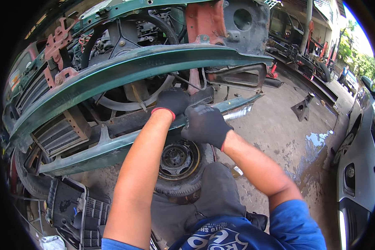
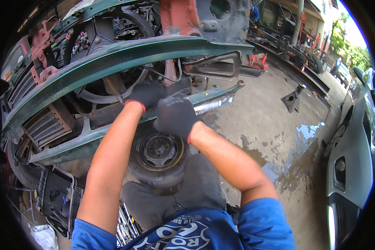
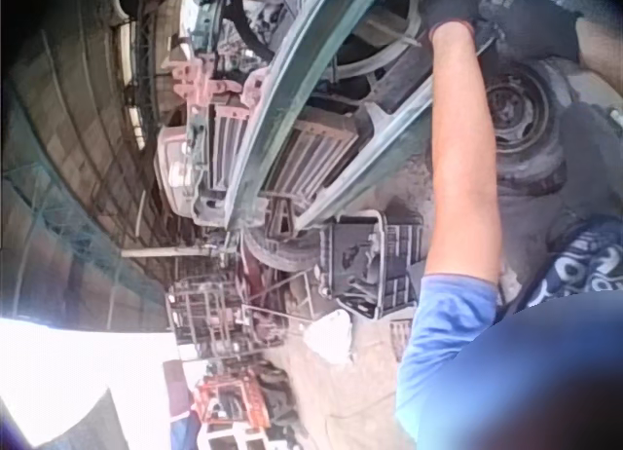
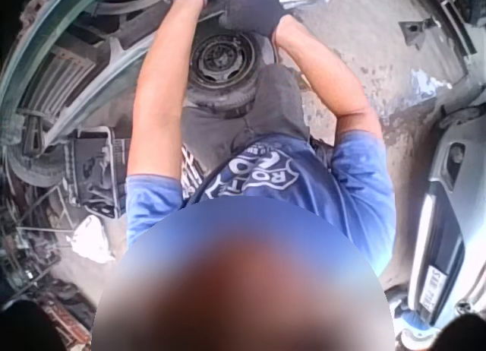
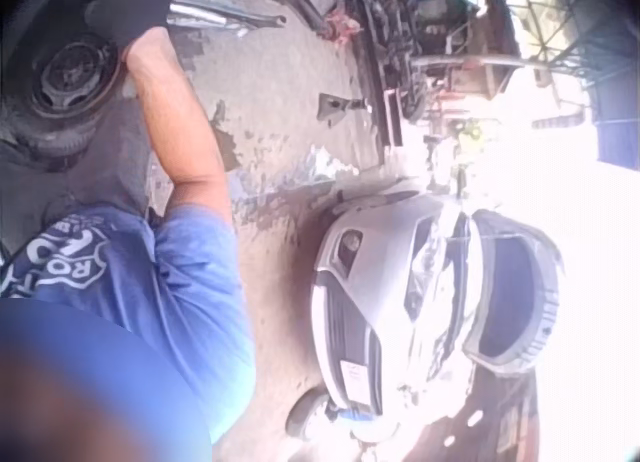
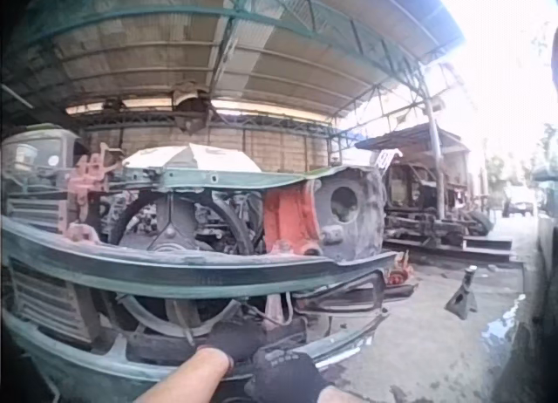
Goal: The person uses a wrench to loosen and remove bolts from the front bumper of a green car, then detaches the bumper and sets it aside. The person then reaches into the engine bay to disconnect hoses and wires, and removes the air intake assembly.
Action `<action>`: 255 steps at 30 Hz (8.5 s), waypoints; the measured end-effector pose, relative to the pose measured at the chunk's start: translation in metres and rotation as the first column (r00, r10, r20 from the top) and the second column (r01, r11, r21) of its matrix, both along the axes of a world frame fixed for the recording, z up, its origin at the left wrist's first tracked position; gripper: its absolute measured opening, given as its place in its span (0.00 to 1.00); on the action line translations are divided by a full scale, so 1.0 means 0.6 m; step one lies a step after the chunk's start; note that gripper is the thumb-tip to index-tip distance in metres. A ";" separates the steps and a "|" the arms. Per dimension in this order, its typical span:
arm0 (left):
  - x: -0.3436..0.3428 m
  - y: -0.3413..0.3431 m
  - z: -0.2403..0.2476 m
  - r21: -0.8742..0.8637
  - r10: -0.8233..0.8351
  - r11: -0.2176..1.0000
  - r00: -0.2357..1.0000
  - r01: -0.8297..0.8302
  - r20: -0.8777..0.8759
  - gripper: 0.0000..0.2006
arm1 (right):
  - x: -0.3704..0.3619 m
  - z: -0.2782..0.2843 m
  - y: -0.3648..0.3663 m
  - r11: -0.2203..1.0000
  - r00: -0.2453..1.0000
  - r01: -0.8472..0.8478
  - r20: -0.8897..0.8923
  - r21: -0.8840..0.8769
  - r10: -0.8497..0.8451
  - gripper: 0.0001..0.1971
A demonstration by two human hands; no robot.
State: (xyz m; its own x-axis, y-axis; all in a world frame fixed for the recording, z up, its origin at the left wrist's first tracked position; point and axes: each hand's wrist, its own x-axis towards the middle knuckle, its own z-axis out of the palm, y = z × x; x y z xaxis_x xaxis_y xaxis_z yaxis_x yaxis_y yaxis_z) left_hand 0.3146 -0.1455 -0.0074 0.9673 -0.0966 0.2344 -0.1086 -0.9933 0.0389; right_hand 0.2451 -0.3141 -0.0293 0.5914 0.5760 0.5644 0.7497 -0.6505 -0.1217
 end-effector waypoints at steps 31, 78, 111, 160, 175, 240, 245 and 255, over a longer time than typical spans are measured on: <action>-0.175 0.015 0.001 0.089 -0.456 0.882 0.787 0.463 0.415 0.21 | -0.001 -0.047 0.006 0.674 0.602 0.041 -0.557 0.737 0.572 0.19; -0.031 -0.003 0.051 0.271 -0.006 0.960 0.972 0.071 -0.235 0.16 | -0.029 -0.031 -0.022 0.992 0.993 -0.075 -0.081 0.106 0.084 0.30; -0.010 0.000 0.057 0.109 0.026 0.994 0.980 -0.005 -0.199 0.28 | -0.045 -0.089 0.014 0.479 0.512 0.121 -0.468 0.870 0.720 0.19; -0.043 0.002 0.064 0.299 -0.026 0.951 0.987 0.074 -0.161 0.20 | -0.001 -0.008 -0.080 0.966 0.975 -0.212 0.093 0.150 0.200 0.16; -0.050 0.000 0.056 0.287 -0.039 0.955 0.991 0.074 -0.127 0.21 | -0.006 -0.088 -0.036 0.422 0.764 -0.204 -0.126 0.883 0.633 0.22; 0.027 0.014 0.058 0.120 -0.074 0.987 0.958 0.111 -0.278 0.21 | -0.020 -0.005 0.052 0.844 0.806 0.433 0.555 -0.318 -0.204 0.10; 0.038 0.027 0.053 0.055 -0.219 0.972 0.967 0.227 -0.130 0.24 | -0.015 -0.039 0.048 0.961 0.898 0.276 0.365 -0.034 -0.245 0.07; 0.001 0.000 0.079 -0.056 -0.222 0.975 0.934 0.215 -0.279 0.30 | 0.029 -0.013 0.065 0.947 0.988 0.151 0.038 -0.283 -0.147 0.09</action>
